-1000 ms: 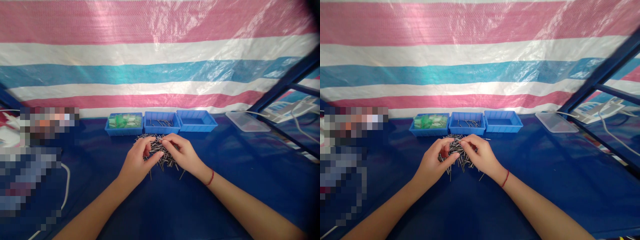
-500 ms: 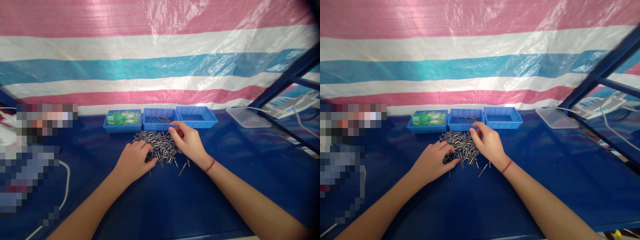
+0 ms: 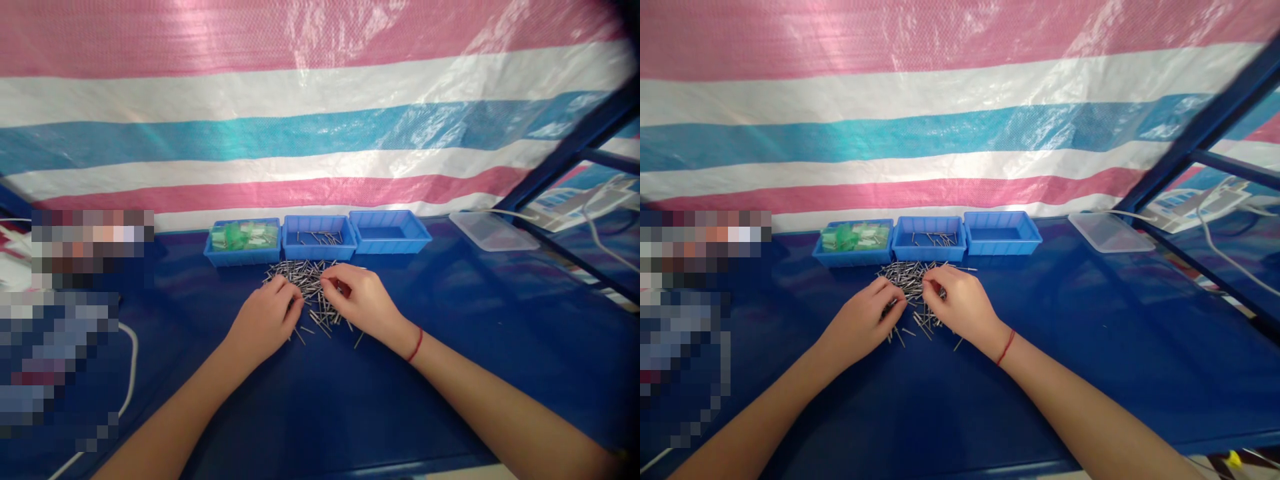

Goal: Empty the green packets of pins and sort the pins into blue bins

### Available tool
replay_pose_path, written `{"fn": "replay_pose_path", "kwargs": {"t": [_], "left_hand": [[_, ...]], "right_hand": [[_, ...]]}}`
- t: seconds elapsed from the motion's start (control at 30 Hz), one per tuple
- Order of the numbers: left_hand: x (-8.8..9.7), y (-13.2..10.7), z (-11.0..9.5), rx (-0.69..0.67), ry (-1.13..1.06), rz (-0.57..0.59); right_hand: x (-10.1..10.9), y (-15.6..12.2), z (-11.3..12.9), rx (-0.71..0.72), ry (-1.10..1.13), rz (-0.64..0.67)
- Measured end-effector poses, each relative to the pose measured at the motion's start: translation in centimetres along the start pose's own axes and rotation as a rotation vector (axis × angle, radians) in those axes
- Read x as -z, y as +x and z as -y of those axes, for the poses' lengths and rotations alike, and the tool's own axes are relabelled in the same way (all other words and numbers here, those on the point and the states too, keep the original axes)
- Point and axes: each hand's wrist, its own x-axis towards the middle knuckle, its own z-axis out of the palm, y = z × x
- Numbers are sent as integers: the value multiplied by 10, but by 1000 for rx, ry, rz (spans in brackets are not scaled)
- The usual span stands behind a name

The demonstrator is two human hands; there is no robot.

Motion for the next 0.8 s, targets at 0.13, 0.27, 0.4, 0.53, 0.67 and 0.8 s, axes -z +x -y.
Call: {"fn": "replay_pose_path", "kwargs": {"t": [0.13,0.27,0.4,0.53,0.67,0.8], "left_hand": [[-3,1,-6,30,-262,-90],[-4,0,-10,33,-321,-134],[-4,-1,-11,29,-311,-153],[-4,-1,-11,26,-281,-158],[-4,-1,-11,2,-313,-148],[-4,-1,-10,-23,-328,-143]], "right_hand": [[-3,-1,8,-71,200,12],[-6,-2,14,-194,428,55],[-7,-3,16,-259,584,80],[-8,-3,14,-248,613,68],[-6,-3,15,-184,504,35],[-4,-4,17,-130,456,21]]}}
